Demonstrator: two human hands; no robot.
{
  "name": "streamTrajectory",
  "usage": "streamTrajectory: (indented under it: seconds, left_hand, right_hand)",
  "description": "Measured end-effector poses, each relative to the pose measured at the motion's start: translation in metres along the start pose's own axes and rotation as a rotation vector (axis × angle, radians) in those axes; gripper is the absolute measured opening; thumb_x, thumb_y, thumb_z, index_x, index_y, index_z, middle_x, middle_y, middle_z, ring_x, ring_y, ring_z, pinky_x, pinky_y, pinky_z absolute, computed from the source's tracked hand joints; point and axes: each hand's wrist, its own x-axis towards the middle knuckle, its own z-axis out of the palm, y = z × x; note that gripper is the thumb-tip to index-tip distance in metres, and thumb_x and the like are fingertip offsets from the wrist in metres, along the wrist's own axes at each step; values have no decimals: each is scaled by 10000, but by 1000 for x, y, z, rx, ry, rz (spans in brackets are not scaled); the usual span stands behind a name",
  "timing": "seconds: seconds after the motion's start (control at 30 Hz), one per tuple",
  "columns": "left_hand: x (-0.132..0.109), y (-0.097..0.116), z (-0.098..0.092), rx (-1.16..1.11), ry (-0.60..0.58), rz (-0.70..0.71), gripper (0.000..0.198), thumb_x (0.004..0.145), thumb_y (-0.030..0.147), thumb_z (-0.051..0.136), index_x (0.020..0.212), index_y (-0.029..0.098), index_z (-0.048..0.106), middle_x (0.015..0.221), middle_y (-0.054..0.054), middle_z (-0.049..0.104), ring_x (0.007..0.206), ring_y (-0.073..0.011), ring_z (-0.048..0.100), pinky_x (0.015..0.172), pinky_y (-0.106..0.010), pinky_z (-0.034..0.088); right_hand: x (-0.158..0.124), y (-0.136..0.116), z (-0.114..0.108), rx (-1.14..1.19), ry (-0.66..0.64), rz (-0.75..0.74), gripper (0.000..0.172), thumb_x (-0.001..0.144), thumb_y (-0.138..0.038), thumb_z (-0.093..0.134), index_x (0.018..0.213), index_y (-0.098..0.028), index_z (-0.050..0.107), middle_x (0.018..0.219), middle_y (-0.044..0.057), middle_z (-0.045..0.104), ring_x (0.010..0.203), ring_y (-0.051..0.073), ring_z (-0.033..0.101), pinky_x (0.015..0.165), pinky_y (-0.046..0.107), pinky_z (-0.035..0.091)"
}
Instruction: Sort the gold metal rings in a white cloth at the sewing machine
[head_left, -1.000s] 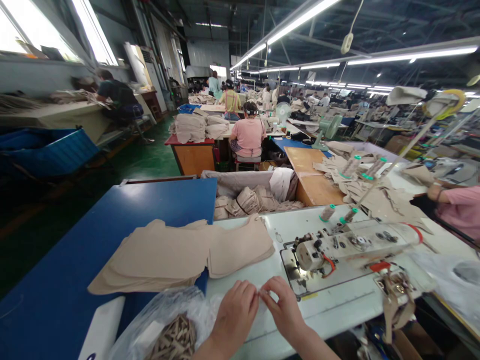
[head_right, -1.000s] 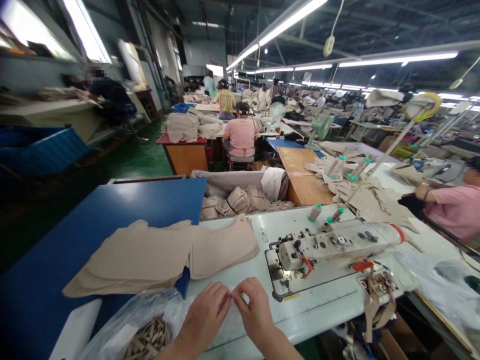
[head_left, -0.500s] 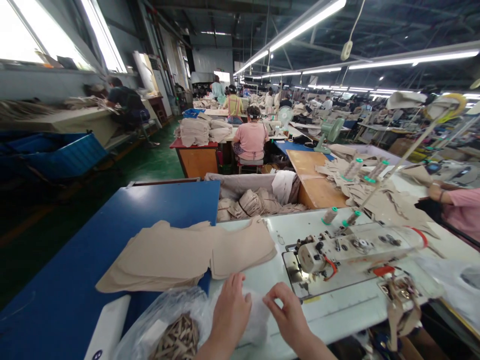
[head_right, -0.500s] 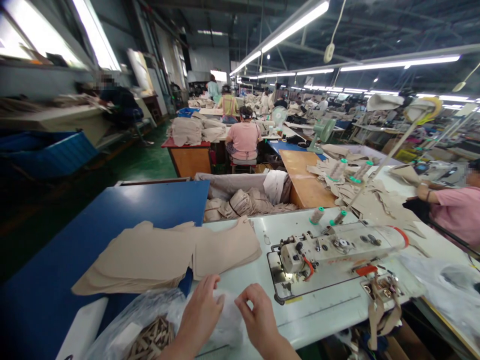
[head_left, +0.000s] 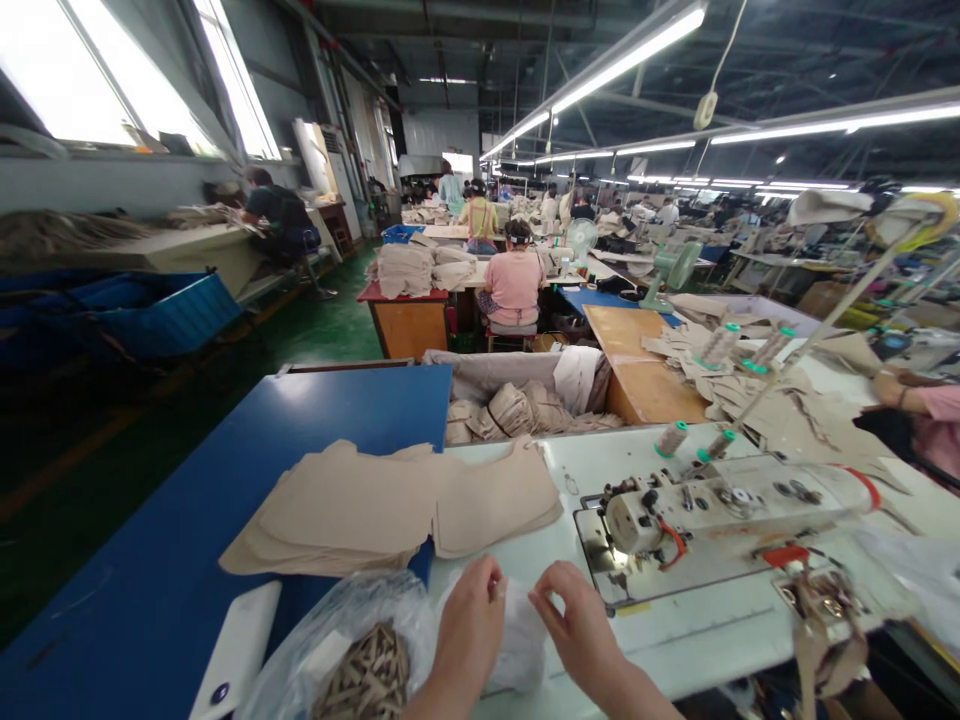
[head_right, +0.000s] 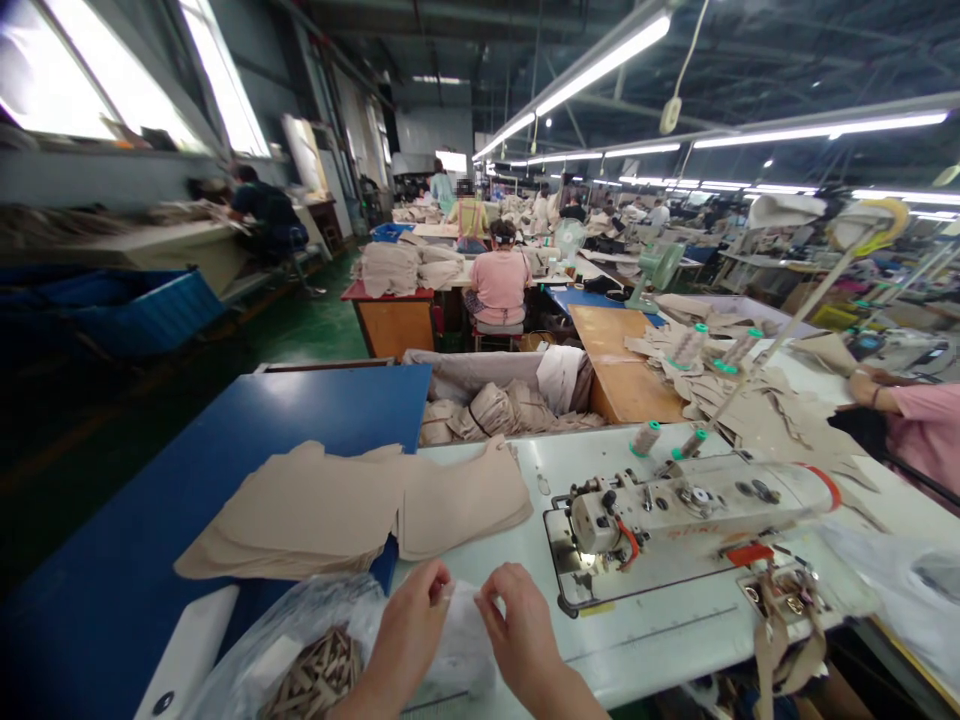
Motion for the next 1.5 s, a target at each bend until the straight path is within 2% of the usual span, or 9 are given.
streamTrajectory:
  seconds: [0.13, 0.37, 0.53, 0.63, 0.8, 0.97, 1.1, 1.3, 1.5]
  left_hand:
    - [-2, 6, 0, -40, -34, -26, 180, 847, 101, 414, 714, 208, 470, 712, 11, 575, 700, -163, 563, 657, -274, 393]
    - [-7, 9, -3, 67, -65, 113, 218, 848, 59, 358, 804, 210, 510, 797, -15, 602, 813, -177, 598, 732, -286, 433]
    - [-7, 6, -2, 136, -90, 131, 295, 854, 31, 314, 917, 189, 554, 904, -50, 628, 908, -186, 613, 814, -315, 461]
    - [-4, -1, -3, 208, -88, 114, 387, 804, -23, 311, 1013, 170, 573, 999, -73, 636, 993, -189, 603, 872, -328, 464]
    - [-4, -15, -9, 450, -14, 65, 430, 774, -32, 376, 1120, 110, 589, 1292, -156, 551, 1245, -267, 473, 1019, -413, 392]
    - [-4, -15, -19, 420, -307, -190, 508, 844, -13, 265, 1307, 45, 468, 1259, -192, 587, 1187, -245, 539, 958, -326, 408]
    - [1, -19, -27, 263, -324, -213, 483, 826, -32, 254, 1185, 133, 532, 1132, -115, 665, 1083, -207, 601, 906, -296, 406]
    - [9, -35, -30, -35, -192, -275, 387, 667, -90, 346, 856, 183, 544, 948, -50, 686, 965, -157, 622, 831, -233, 410]
    - [18, -45, -26, -148, -167, -337, 410, 637, -97, 337, 874, 178, 528, 994, -53, 687, 968, -120, 638, 749, -186, 446]
  right_hand:
    - [7, -16, 9, -53, -45, 42, 161, 705, -142, 599, 804, -210, 492, 777, 11, 572, 735, 194, 533, 655, 285, 390]
    - [14, -16, 28, -62, -4, 178, 151, 702, -71, 496, 747, -214, 477, 780, 36, 574, 754, 222, 546, 671, 320, 398]
    - [9, 0, 27, -139, -29, 231, 427, 608, 8, 464, 961, -205, 572, 992, 84, 619, 910, 262, 596, 738, 335, 435]
    - [8, 9, 26, -150, -137, 284, 368, 667, 2, 435, 923, -195, 611, 894, 82, 674, 843, 261, 637, 718, 327, 435]
    - [7, 16, 24, -99, -134, 297, 331, 688, -4, 401, 818, -198, 635, 800, 64, 702, 772, 226, 649, 690, 283, 423]
    - [7, 12, 22, -50, -164, 331, 291, 735, -56, 402, 826, -179, 649, 838, 74, 710, 810, 218, 645, 710, 266, 421]
    - [12, 5, 19, -6, -203, 345, 321, 715, -62, 402, 865, -160, 669, 873, 87, 714, 851, 223, 647, 743, 267, 431]
    - [21, 4, 16, 88, -238, 377, 412, 639, -55, 412, 924, -145, 695, 949, 91, 726, 920, 228, 650, 818, 280, 444]
    - [29, 10, 17, 161, -220, 397, 439, 592, -46, 395, 900, -148, 691, 965, 83, 722, 951, 225, 641, 859, 285, 434]
